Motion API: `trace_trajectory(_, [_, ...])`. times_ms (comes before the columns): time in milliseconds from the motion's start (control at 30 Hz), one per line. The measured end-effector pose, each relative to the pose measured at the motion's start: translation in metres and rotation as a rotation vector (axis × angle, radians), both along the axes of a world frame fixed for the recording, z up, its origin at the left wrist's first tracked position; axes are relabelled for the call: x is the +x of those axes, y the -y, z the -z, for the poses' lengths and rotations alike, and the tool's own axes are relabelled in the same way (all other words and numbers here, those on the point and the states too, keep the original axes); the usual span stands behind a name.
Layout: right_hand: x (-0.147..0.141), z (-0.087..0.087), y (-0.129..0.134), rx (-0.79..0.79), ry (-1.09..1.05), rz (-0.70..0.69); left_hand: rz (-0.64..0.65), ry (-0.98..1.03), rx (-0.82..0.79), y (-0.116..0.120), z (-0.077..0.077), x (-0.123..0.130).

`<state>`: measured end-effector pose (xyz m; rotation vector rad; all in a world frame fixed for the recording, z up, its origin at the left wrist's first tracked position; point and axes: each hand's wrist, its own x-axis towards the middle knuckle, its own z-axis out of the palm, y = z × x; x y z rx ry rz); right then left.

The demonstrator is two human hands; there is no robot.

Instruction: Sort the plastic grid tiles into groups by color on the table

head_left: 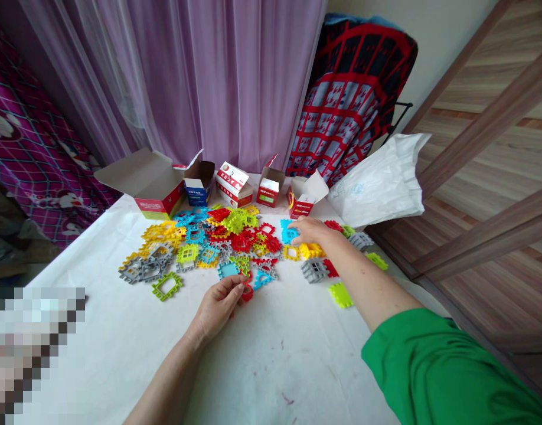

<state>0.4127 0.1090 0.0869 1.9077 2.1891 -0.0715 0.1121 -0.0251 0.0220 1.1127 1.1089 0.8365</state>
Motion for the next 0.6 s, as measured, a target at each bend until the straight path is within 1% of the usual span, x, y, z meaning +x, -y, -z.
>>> trace_trajectory(167, [0.003, 0.006, -0.004, 0.012, 0.017, -0.017, 0.004, -0.01, -0.005, 0.0, -0.001, 0.0])
trace_trajectory(600, [0.003, 0.012, -0.007, -0.015, 0.026, -0.009, -0.002, -0.007, -0.004, 0.0, -0.002, 0.0])
